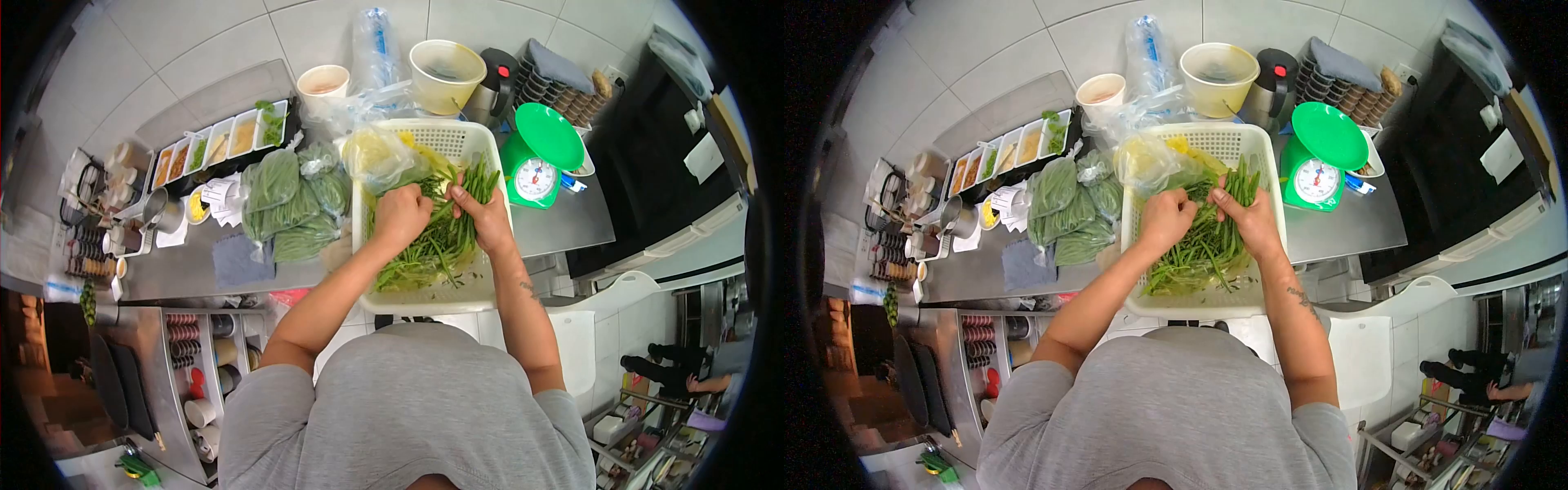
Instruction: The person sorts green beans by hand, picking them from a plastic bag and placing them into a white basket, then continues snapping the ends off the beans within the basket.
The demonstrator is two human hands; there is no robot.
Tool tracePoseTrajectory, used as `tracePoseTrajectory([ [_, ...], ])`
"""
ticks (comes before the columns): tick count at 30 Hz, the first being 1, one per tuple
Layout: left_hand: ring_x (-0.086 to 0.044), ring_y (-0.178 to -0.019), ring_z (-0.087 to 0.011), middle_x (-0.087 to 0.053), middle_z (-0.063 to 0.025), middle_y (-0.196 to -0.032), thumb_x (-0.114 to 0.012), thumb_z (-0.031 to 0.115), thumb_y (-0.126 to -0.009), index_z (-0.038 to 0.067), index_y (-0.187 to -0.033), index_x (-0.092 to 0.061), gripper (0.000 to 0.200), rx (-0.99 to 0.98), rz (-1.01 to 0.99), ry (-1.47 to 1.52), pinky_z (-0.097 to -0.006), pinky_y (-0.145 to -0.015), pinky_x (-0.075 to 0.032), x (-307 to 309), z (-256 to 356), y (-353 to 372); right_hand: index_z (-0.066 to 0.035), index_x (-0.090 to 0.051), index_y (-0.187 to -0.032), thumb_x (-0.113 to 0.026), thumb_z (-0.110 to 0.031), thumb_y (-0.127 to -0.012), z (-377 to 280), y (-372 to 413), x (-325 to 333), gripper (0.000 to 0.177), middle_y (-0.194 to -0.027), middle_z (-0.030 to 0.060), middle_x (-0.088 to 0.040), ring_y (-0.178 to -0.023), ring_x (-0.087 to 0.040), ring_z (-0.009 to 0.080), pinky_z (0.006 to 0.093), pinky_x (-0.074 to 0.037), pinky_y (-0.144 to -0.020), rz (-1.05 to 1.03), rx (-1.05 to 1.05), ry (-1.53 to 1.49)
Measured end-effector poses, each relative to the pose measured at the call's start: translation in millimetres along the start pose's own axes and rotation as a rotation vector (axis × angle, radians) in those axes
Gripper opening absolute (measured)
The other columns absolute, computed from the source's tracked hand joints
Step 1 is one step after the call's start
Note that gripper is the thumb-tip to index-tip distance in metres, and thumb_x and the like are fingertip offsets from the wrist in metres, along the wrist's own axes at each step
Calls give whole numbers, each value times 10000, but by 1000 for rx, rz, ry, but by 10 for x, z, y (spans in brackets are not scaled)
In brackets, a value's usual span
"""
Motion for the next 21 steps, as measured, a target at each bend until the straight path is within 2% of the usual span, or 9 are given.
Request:
tracePoseTrajectory([
  [1, -587, -586, -253, -606, -147, -647, -559, 129, -787, -6, -746, -589, 144, -11, -30, -6, -340, -558, -452, -3, -44, -8, -20, -553, -979, -651, -131, -850, 5, -12, 15, 197, -824, 75, -617, -628, -516, 107, 232, -426, -580, 36, 3, -8],
  [4, -576, -655, -169, -626, -76, -722, -547, 144, -828, -3, -817, -574, 150, 76, -394, 462, -303, -578, -445, 8, -98, 11, -23, -550, -978, -644, -130, -854, 24, -50, 85, 189, -825, 70, -613, -625, -512, 105, 230, -424, -577, 124, 11, -35],
  [7, -548, -729, -118, -614, -25, -797, -537, 148, -855, -1, -904, -561, 159, 214, -581, 676, -271, -607, -441, 146, 72, 43, -27, -548, -979, -639, -127, -856, 18, -64, 109, 183, -828, 65, -611, -625, -510, 102, 229, -423, -574, 148, 24, -62],
  [10, -543, -675, -107, -604, -34, -721, -548, 148, -844, -4, -830, -577, 156, 156, -446, 654, -277, -580, -439, 108, 48, 9, -30, -548, -979, -638, -122, -855, -4, -63, 108, 179, -830, 64, -609, -632, -510, 100, 230, -423, -575, 122, 18, -118],
  [13, -563, -589, -184, -595, -98, -636, -571, 169, -834, -7, -760, -592, 192, 25, -221, 354, -330, -545, -436, 109, 100, -21, -32, -547, -978, -639, -121, -854, -57, -36, 94, 179, -833, 67, -604, -641, -514, 104, 233, -424, -581, 28, -16, -168],
  [16, -574, -561, -312, -577, -179, -611, -600, 213, -823, -4, -723, -605, 239, -4, 206, 75, -382, -542, -437, -56, 44, -141, -34, -545, -981, -643, -122, -852, -50, 25, -8, 185, -841, 73, -596, -658, -528, 125, 240, -433, -591, -63, 16, -93],
  [19, -579, -628, -395, -583, -214, -654, -622, 255, -815, 5, -760, -624, 256, 27, 141, 9, -413, -573, -449, 67, -53, -285, -33, -547, -985, -637, -121, -856, -29, 30, -32, 180, -846, 70, -596, -697, -550, 132, 249, -441, -598, -19, 17, -67],
  [20, -613, -672, -367, -599, -195, -662, -638, 305, -806, 10, -743, -624, 302, 54, -117, -67, -416, -615, -468, 135, -25, -275, -32, -547, -993, -625, -131, -866, 31, -15, 55, 179, -845, 63, -596, -751, -570, 137, 259, -453, -616, 14, 4, -22],
  [21, -614, -710, -361, -609, -191, -682, -638, 337, -805, 20, -740, -632, 324, -7, -202, -133, -428, -668, -469, 133, -8, -209, -37, -535, -1002, -629, -157, -866, 28, -26, 112, 205, -838, 57, -593, -748, -565, 138, 256, -463, -671, 20, -60, -108],
])
Point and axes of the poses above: each hand's wrist, its own y-axis away from the middle knuckle, its own x-axis out of the back of the hand, z = x × y, the point moved 1 cm from there along -y, towards the middle knuckle
